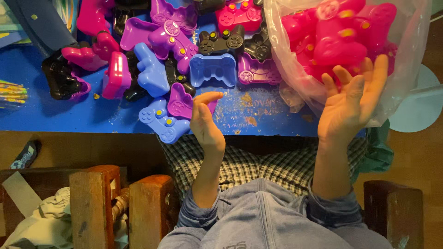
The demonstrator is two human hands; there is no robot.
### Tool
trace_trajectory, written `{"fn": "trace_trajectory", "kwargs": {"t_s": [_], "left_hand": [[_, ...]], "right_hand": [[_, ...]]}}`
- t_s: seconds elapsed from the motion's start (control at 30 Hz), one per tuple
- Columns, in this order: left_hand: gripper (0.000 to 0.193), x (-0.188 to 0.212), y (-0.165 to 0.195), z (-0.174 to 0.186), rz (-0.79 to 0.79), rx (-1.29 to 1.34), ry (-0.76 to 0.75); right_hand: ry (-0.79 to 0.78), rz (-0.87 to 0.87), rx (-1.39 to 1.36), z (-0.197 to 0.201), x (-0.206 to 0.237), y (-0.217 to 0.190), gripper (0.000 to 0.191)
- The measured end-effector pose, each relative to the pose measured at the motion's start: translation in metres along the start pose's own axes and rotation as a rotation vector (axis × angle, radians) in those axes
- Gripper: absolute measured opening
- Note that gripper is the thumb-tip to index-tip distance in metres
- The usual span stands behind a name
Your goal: The person picks up pink plastic toy game controller halves from a blue work table, aligns the two shell halves, and presses them together to snap them closed. They place each assembled controller into a plastic bag on the table and repeat the assembly with additional controller shells.
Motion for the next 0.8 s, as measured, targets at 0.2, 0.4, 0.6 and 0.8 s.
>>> {"fn": "trace_trajectory", "kwargs": {"t_s": [0.2,0.4,0.6,0.8], "left_hand": [[0.047,0.002,-0.006,-0.002,0.028,0.037,-0.02],[0.042,0.005,-0.009,-0.013,0.075,0.031,-0.117],[0.03,0.013,-0.001,-0.032,0.084,-0.093,-0.296],[0.025,0.014,-0.004,-0.034,0.085,-0.159,-0.322]], "right_hand": [[-0.044,0.032,0.118,0.002,0.016,0.012,0.056],[-0.109,0.1,0.197,-0.01,0.02,0.015,0.037],[-0.3,0.126,0.404,-0.052,0.038,0.023,0.013],[-0.574,0.041,0.716,-0.108,0.05,0.056,0.022]]}}
Point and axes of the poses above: each hand's wrist, its own x-axis away from the middle knuckle, its own z-axis out of the back of the hand, y = z × x, the point moved 10 cm from there along -x, towards the middle knuckle, and after that the axes turned 14 degrees about -x, right-handed, at the moved point
